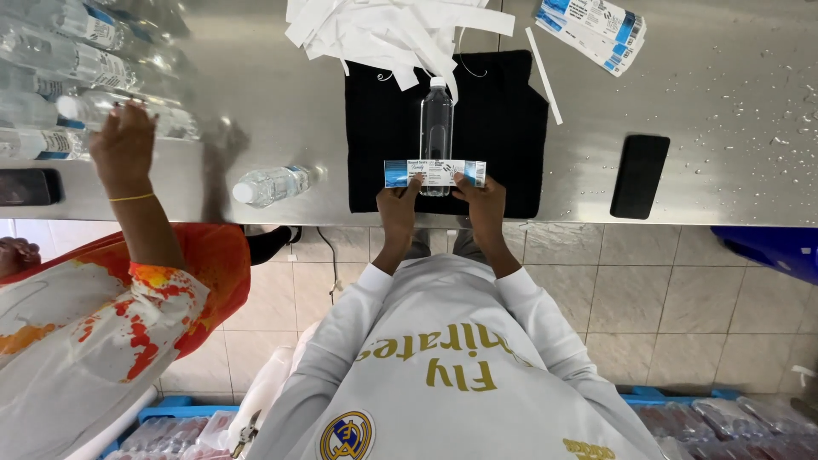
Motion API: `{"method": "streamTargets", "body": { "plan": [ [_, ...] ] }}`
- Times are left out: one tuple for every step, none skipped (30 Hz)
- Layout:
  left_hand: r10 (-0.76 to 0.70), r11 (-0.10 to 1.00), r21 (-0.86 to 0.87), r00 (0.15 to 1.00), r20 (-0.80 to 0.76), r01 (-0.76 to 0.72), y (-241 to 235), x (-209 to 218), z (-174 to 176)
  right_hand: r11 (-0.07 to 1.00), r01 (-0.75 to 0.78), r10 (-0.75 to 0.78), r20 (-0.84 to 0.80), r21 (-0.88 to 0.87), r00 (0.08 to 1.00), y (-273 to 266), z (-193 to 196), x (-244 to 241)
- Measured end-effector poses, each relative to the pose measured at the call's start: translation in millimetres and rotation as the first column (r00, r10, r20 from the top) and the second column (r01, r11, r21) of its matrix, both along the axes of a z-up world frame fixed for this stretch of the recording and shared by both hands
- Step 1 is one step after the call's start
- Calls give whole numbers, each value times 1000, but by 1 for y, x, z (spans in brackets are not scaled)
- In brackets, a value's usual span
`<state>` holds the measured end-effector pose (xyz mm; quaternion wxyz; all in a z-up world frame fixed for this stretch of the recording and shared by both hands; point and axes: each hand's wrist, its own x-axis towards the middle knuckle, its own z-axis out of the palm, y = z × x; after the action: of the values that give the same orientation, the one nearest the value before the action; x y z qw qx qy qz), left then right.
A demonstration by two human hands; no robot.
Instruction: The person stands at a stainless steel counter and repeatedly applies paper labels to clear plastic water bottles. They pick up a bottle, wrap a label around it, and place it on a black mat before retrieving another bottle to continue the process.
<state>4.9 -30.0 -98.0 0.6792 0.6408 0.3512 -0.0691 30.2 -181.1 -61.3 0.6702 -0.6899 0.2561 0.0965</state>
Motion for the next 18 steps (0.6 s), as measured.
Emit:
{"method": "streamTargets", "body": {
  "plan": [
    [1, 1000, 1, 1000, 1, -1, -1, -1, -3, 1000, -1, 1, 1, 1, 1000, -1, -5, 0],
    [-4, 1000, 5, 1000, 15, 4, -1, -1, -6, 1000, 2, -2, -10, -9, 1000, -1, -9, 1],
    [-9, 1000, 9, 1000, 29, 8, -1, -2, -9, 1000, 4, -5, -21, -20, 1000, -1, -14, 1],
    [-9, 1000, 9, 1000, 30, 9, -3, 0, -12, 1000, 5, -5, -20, -20, 1000, 1, -18, 2],
    [-5, 1000, 10, 999, 40, 4, -5, 2, -14, 999, 3, -4, -31, -40, 1000, 3, -23, 2],
    [-1, 1000, 11, 999, 49, 0, -6, 2, -17, 998, 0, -3, -44, -61, 999, 4, -27, 1],
    [-2, 1000, 10, 999, 48, 1, -7, 3, -5, 998, 1, -4, -45, -61, 999, 3, -30, -2],
    [-37, 999, -1, 997, 65, 37, -6, 7, 7, 989, -59, 52, -53, -135, 997, 3, -34, -2],
    [-72, 997, -12, 994, 83, 74, -6, 11, 18, 971, -119, 108, -65, -208, 992, 3, -37, -1],
    [-77, 997, -11, 994, 83, 78, -5, 8, 6, 972, -115, 103, -64, -207, 993, 1, -42, -5],
    [-81, 997, 9, 993, 91, 81, -3, 4, -6, 924, -131, 154, 35, -358, 988, 0, -47, -8],
    [-85, 996, 32, 991, 107, 82, 0, 7, -19, 857, -123, 217, 133, -501, 967, 0, -52, -5],
    [-89, 996, 35, 989, 117, 86, 1, 12, -12, 858, -115, 213, 143, -500, 967, 2, -50, -2],
    [-86, 996, 31, 991, 104, 83, 1, 12, -5, 830, -118, 297, 253, -546, 921, 2, -46, -3],
    [-82, 996, 26, 992, 92, 80, 1, 12, 2, 799, -111, 380, 353, -590, 855, 2, -43, -5],
    [-82, 996, 24, 992, 93, 80, 1, 13, 4, 798, -111, 381, 353, -593, 854, 7, -44, -6],
    [-71, 997, 35, 993, 94, 68, 1, 13, 7, 890, -186, 310, 254, -415, 916, 12, -44, -7],
    [-59, 997, 46, 993, 102, 54, 1, 17, 10, 950, -225, 258, 141, -215, 956, 17, -45, -4]
  ]
}}
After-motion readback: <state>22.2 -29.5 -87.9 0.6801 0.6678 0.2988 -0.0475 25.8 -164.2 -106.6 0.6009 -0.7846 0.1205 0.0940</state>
